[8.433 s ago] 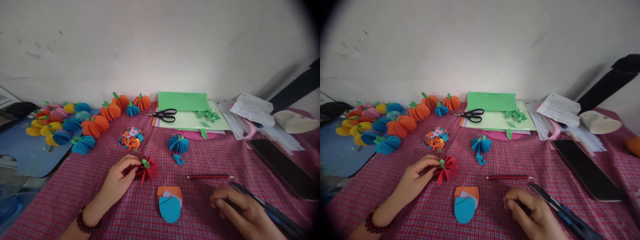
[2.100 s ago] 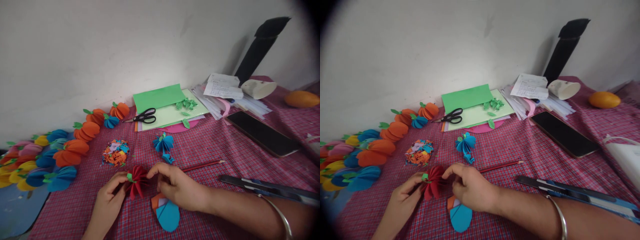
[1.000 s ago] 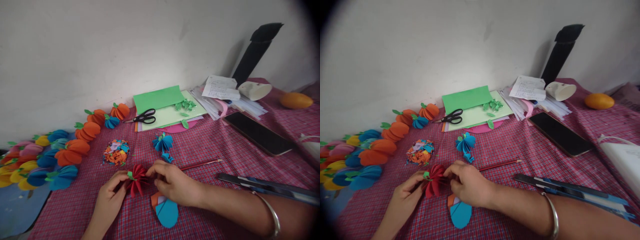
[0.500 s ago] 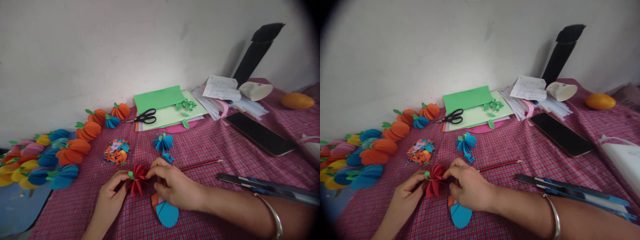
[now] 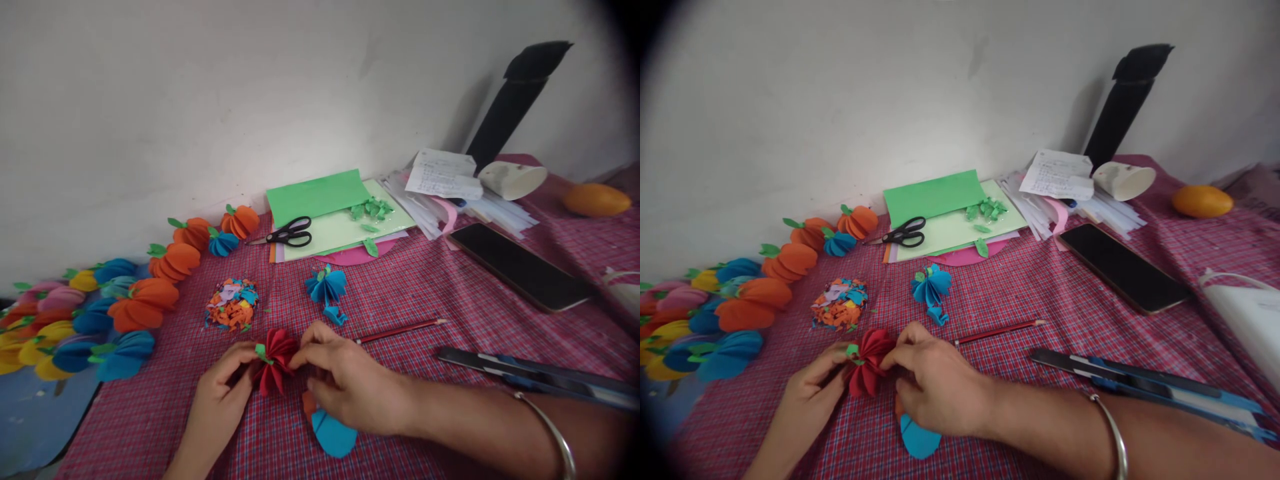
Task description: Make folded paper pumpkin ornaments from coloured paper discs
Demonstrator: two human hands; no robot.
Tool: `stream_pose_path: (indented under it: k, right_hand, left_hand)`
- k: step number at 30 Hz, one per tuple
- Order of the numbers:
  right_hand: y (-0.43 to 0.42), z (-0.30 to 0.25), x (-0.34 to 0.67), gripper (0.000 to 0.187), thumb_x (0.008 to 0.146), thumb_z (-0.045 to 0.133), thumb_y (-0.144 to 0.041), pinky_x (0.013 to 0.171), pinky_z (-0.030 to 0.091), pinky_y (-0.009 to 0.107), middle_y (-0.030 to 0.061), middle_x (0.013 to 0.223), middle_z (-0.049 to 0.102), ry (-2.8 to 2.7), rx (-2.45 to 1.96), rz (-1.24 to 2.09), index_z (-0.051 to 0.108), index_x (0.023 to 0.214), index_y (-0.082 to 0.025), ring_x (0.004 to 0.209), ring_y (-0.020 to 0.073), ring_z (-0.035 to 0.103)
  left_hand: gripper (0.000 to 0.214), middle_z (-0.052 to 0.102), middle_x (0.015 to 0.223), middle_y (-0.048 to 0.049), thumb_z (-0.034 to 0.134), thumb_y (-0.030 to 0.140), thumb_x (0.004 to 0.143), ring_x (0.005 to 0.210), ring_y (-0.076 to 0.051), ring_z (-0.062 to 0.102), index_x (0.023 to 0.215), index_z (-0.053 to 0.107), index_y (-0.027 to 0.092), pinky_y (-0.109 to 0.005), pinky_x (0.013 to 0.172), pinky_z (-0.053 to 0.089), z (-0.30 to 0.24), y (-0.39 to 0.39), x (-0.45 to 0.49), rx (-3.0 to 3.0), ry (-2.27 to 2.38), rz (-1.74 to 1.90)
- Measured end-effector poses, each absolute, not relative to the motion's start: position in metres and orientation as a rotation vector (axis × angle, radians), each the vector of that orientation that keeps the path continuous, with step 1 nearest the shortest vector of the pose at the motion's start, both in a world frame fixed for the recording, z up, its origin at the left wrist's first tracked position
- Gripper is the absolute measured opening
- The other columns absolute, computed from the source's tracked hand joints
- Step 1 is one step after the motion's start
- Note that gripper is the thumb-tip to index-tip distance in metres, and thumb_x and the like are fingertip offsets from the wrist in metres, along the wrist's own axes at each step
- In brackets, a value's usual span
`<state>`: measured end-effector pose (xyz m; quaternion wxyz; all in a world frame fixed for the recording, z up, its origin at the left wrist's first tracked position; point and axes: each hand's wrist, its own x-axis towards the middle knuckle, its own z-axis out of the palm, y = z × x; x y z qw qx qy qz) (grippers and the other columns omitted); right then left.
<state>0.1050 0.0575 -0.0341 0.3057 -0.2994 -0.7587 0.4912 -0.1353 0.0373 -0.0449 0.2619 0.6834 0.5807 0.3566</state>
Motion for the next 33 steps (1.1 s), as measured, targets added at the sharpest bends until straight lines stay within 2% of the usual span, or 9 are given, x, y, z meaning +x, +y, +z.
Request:
stream_pose_path:
  k: [5, 9, 13, 19, 23, 28, 30, 33]
  right_hand:
    - [0.057, -0.031, 0.105, 0.048, 0.072, 0.052, 0.001, 0.085, 0.05, 0.028, 0.0065, 0.109, 0.048, -2.004, -0.767, 1.279, 0.064, 0.113, -0.022, 0.101, 0.016, 0.053]
    - [0.057, -0.034, 0.104, 0.048, 0.072, 0.052, 0.001, 0.089, 0.05, 0.029, 0.0062, 0.111, 0.049, -1.998, -0.75, 1.267, 0.064, 0.112, -0.022, 0.099, 0.0158, 0.054]
    - [0.057, -0.036, 0.103, 0.047, 0.072, 0.051, 0.001, 0.085, 0.051, 0.028, 0.0061, 0.11, 0.052, -2.006, -0.743, 1.259, 0.064, 0.111, -0.021, 0.097, 0.0154, 0.055]
    - [0.056, -0.041, 0.104, 0.035, 0.07, 0.049, 0.001, 0.074, 0.051, 0.023, 0.0038, 0.106, 0.054, -1.992, -0.756, 1.287, 0.063, 0.095, -0.018, 0.082, 0.011, 0.057]
    - [0.057, -0.045, 0.102, 0.033, 0.067, 0.046, 0.003, 0.069, 0.048, 0.022, 0.0018, 0.096, 0.058, -1.967, -0.775, 1.27, 0.06, 0.088, -0.019, 0.078, 0.0106, 0.056]
    - [0.057, -0.042, 0.102, 0.04, 0.071, 0.046, 0.001, 0.057, 0.044, 0.02, -0.0012, 0.081, 0.061, -1.938, -0.928, 1.391, 0.057, 0.104, -0.019, 0.063, 0.0086, 0.056]
    - [0.058, -0.041, 0.102, 0.042, 0.073, 0.046, -0.001, 0.056, 0.045, 0.019, -0.0006, 0.084, 0.062, -1.934, -0.908, 1.433, 0.057, 0.109, -0.019, 0.064, 0.0083, 0.058]
    - [0.058, -0.04, 0.101, 0.042, 0.073, 0.048, -0.002, 0.061, 0.047, 0.02, 0.0024, 0.096, 0.063, -1.976, -0.857, 1.36, 0.061, 0.11, -0.019, 0.071, 0.0093, 0.06]
  left_hand:
    - [0.015, 0.073, 0.096, -0.0058, 0.06, 0.022, 0.078, 0.087, -0.019, 0.069, 0.086, 0.074, 0.022, -0.029, 0.078, 0.057, -0.045, 0.038, -0.134, 1.842, 1.582, 0.966]
    - [0.014, 0.073, 0.095, -0.0055, 0.061, 0.022, 0.078, 0.086, -0.019, 0.069, 0.085, 0.073, 0.022, -0.029, 0.077, 0.056, -0.045, 0.038, -0.135, 1.851, 1.578, 0.973]
    - [0.014, 0.072, 0.095, -0.0054, 0.061, 0.021, 0.079, 0.087, -0.019, 0.068, 0.085, 0.072, 0.022, -0.028, 0.078, 0.056, -0.046, 0.037, -0.136, 1.847, 1.577, 0.96]
    - [0.012, 0.071, 0.094, -0.0052, 0.06, 0.022, 0.079, 0.088, -0.019, 0.068, 0.084, 0.072, 0.022, -0.028, 0.079, 0.055, -0.047, 0.037, -0.137, 1.83, 1.575, 0.967]
    - [0.013, 0.072, 0.093, -0.0037, 0.06, 0.021, 0.079, 0.086, -0.017, 0.068, 0.084, 0.072, 0.023, -0.026, 0.079, 0.055, -0.046, 0.037, -0.135, 1.832, 1.561, 0.97]
    - [0.018, 0.072, 0.096, -0.0033, 0.056, 0.018, 0.079, 0.089, -0.017, 0.068, 0.084, 0.072, 0.023, -0.026, 0.081, 0.055, -0.048, 0.035, -0.139, 1.799, 1.585, 0.983]
    - [0.019, 0.072, 0.095, -0.0037, 0.056, 0.02, 0.079, 0.088, -0.018, 0.068, 0.087, 0.072, 0.022, -0.027, 0.08, 0.055, -0.048, 0.034, -0.142, 1.704, 1.629, 0.996]
    - [0.018, 0.072, 0.085, -0.0033, 0.058, 0.026, 0.08, 0.075, -0.016, 0.068, 0.091, 0.07, 0.02, -0.026, 0.07, 0.056, -0.039, 0.036, -0.147, 1.469, 1.681, 1.087]
